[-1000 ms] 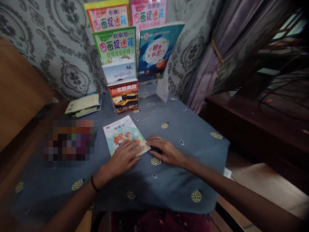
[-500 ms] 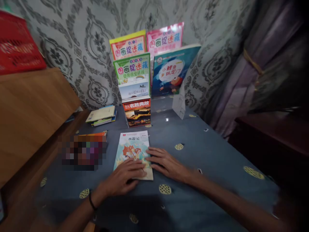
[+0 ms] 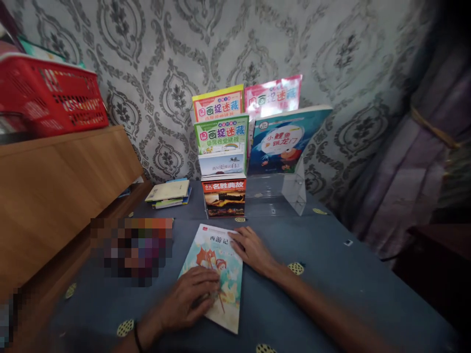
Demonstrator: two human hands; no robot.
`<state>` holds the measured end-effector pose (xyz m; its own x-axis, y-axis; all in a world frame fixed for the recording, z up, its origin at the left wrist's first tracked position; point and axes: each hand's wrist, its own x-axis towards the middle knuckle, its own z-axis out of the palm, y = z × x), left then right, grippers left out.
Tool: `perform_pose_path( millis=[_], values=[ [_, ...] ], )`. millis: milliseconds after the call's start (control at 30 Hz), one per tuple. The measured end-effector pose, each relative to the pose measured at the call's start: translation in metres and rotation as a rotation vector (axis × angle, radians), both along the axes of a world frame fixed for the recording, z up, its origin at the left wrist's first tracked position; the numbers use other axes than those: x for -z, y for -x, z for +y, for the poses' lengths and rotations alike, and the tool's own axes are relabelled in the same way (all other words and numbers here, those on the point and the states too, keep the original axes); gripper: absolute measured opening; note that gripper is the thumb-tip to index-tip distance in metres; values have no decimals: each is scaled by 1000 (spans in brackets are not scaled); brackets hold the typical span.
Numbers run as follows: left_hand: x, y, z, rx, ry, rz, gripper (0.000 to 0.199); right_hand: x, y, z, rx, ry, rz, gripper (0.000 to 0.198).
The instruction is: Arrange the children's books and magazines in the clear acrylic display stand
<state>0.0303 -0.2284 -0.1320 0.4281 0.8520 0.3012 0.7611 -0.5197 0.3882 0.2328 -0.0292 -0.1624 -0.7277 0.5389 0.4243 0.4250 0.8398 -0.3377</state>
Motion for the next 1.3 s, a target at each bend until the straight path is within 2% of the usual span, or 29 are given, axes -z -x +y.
perform_pose_path(
  millis=[133,367,500,600,667,800,1000,1067,1167,1300],
  values=[
    [2,23,19,-67,-7,-53,31,-3,-23,-20,55,-5,23,30],
    [1,48,43,-155,-19,-51,30,-10,-50,-46,21,65,53,31],
    [-3,41,44,-146,-95,116,34,-16,-51,-42,1,197,66,36],
    [-6,20,41,-217,-79,249,33,-21,-51,-38,-34,267,73,39],
    [-7,3,40,-282,-12,313,43,-23,-50,-37,-60,290,67,41],
    [-10,-25,42,-316,147,380,87,-24,-49,-40,-106,298,67,41],
    [-18,-45,42,-314,332,475,113,-22,-49,-41,-119,289,100,41],
    [-19,-52,38,-312,319,516,107,-20,-49,-40,-121,302,113,41],
    [-19,-62,30,-313,262,583,78,-19,-50,-40,-122,336,118,42],
    [-26,-66,27,-274,178,624,53,-18,-50,-38,-100,420,163,47]
  ],
)
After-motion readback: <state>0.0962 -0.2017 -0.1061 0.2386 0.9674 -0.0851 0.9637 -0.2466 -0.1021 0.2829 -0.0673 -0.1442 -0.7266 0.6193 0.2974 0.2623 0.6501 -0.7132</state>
